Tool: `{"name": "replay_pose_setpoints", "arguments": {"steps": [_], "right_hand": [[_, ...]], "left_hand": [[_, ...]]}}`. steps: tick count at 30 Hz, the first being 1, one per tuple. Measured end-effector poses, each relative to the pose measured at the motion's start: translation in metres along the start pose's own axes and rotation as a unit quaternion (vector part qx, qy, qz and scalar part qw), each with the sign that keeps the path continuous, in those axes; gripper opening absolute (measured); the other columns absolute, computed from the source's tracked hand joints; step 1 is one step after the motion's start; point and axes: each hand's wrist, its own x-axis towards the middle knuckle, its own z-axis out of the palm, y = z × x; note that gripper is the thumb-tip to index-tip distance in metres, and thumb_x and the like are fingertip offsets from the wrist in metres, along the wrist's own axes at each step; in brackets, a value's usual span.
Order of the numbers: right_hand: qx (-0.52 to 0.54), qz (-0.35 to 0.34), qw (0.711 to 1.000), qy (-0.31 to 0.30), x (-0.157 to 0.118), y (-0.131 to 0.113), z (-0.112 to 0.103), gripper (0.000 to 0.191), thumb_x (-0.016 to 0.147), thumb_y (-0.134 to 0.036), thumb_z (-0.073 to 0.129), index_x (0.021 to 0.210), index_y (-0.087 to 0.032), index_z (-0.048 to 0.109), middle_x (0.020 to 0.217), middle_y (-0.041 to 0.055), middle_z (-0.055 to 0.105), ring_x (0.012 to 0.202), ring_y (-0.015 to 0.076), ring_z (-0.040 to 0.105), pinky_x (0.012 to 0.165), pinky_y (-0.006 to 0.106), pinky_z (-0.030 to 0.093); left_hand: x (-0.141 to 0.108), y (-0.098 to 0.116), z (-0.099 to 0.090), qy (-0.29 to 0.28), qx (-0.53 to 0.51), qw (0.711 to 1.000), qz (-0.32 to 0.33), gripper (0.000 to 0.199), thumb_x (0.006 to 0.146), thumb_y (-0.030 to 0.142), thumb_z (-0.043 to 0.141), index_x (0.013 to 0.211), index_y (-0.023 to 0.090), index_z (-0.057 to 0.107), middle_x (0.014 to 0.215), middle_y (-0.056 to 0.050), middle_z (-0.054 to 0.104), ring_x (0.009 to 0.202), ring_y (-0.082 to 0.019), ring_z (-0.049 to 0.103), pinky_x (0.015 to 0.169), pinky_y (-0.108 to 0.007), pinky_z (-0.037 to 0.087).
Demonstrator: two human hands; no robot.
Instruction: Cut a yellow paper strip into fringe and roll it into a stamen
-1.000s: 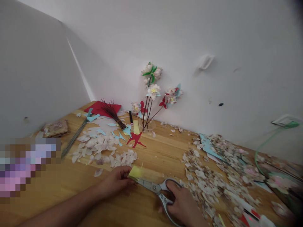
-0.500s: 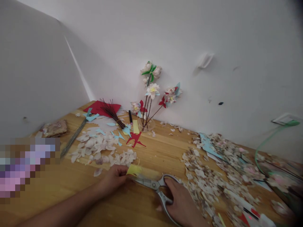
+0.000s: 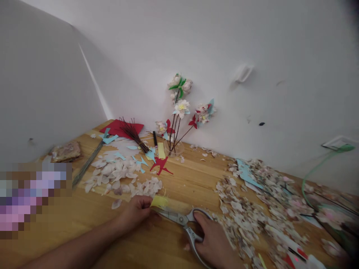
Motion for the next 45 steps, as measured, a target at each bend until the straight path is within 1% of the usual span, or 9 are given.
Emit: {"name": "replay_pose_setpoints", "arguments": {"steps": [8, 13, 18, 23, 26, 29, 37, 40, 45], "right_hand": [[0.008, 0.003, 1.0, -0.004, 0.001, 0.0, -0.001, 0.028, 0.061, -0.041, 0.065, 0.08, -0.023, 0.053, 0.078, 0.0003, 0.067, 0.07, 0.0199, 0.059, 0.058, 0.025, 0.035], [0.007, 0.009, 1.0, 0.007, 0.001, 0.002, 0.003, 0.03, 0.057, -0.039, 0.069, 0.079, -0.024, 0.054, 0.078, 0.0002, 0.067, 0.07, 0.0202, 0.059, 0.058, 0.024, 0.035], [0.011, 0.0, 1.0, 0.017, 0.001, 0.004, 0.004, 0.023, 0.061, -0.038, 0.064, 0.075, -0.023, 0.055, 0.072, -0.0007, 0.066, 0.066, 0.0183, 0.058, 0.055, 0.023, 0.034], [0.02, 0.013, 1.0, 0.013, 0.001, 0.004, 0.002, 0.022, 0.058, -0.037, 0.067, 0.071, -0.023, 0.055, 0.067, -0.0015, 0.064, 0.059, 0.0161, 0.055, 0.053, 0.022, 0.033], [0.024, 0.009, 1.0, 0.008, -0.001, 0.003, -0.002, 0.018, 0.061, -0.037, 0.065, 0.071, -0.024, 0.056, 0.065, -0.0024, 0.064, 0.058, 0.0157, 0.055, 0.052, 0.022, 0.032], [0.026, 0.014, 1.0, -0.007, -0.002, 0.002, -0.005, 0.019, 0.06, -0.035, 0.067, 0.072, -0.024, 0.057, 0.063, -0.0034, 0.064, 0.058, 0.0155, 0.056, 0.052, 0.021, 0.032], [0.037, 0.016, 0.999, -0.007, 0.0, 0.004, -0.005, 0.023, 0.057, -0.036, 0.071, 0.072, -0.025, 0.057, 0.066, -0.0036, 0.065, 0.06, 0.0157, 0.058, 0.053, 0.021, 0.034], [0.033, 0.015, 0.999, -0.004, 0.0, 0.003, -0.006, 0.023, 0.058, -0.036, 0.071, 0.071, -0.024, 0.057, 0.068, -0.003, 0.066, 0.06, 0.0158, 0.058, 0.054, 0.021, 0.034], [0.016, 0.022, 1.0, 0.001, -0.002, 0.004, -0.005, 0.036, 0.053, -0.038, 0.076, 0.078, -0.024, 0.055, 0.08, -0.0011, 0.067, 0.07, 0.0194, 0.059, 0.058, 0.024, 0.036]], "left_hand": [[0.001, 0.002, 0.0, 0.005, -0.017, 1.0, 0.0, 0.027, 0.059, 0.039, 0.066, 0.071, 0.015, 0.067, 0.063, -0.001, 0.068, 0.062, -0.019, 0.062, 0.053, -0.027, 0.049], [0.001, 0.002, 0.001, 0.008, -0.03, 0.999, -0.008, 0.031, 0.056, 0.042, 0.068, 0.07, 0.015, 0.066, 0.063, -0.001, 0.068, 0.062, -0.02, 0.063, 0.054, -0.028, 0.049], [0.0, 0.002, 0.001, 0.007, -0.04, 0.999, -0.015, 0.034, 0.055, 0.044, 0.069, 0.07, 0.014, 0.066, 0.064, -0.002, 0.069, 0.065, -0.022, 0.065, 0.054, -0.028, 0.049], [0.001, 0.002, 0.0, -0.006, -0.049, 0.999, -0.017, 0.036, 0.054, 0.046, 0.07, 0.073, 0.015, 0.066, 0.067, -0.002, 0.069, 0.07, -0.023, 0.066, 0.055, -0.028, 0.05], [0.001, 0.001, 0.001, -0.008, -0.05, 0.999, -0.018, 0.036, 0.054, 0.046, 0.07, 0.073, 0.015, 0.066, 0.065, -0.001, 0.069, 0.07, -0.023, 0.066, 0.055, -0.028, 0.049], [0.001, -0.001, 0.001, -0.014, -0.048, 0.999, -0.017, 0.036, 0.054, 0.045, 0.071, 0.074, 0.015, 0.067, 0.065, -0.001, 0.069, 0.069, -0.022, 0.066, 0.055, -0.028, 0.049], [0.003, -0.003, -0.006, -0.046, -0.026, 0.999, -0.013, 0.032, 0.057, 0.042, 0.071, 0.075, 0.016, 0.068, 0.068, -0.001, 0.068, 0.067, -0.02, 0.064, 0.056, -0.027, 0.048], [0.003, -0.003, -0.007, -0.038, -0.019, 0.999, -0.015, 0.031, 0.057, 0.042, 0.071, 0.073, 0.016, 0.068, 0.065, -0.001, 0.068, 0.064, -0.02, 0.064, 0.054, -0.026, 0.047], [0.002, -0.002, -0.004, -0.019, -0.017, 1.0, -0.014, 0.034, 0.057, 0.045, 0.069, 0.073, 0.015, 0.068, 0.065, -0.002, 0.068, 0.062, -0.019, 0.063, 0.054, -0.027, 0.048]]}}
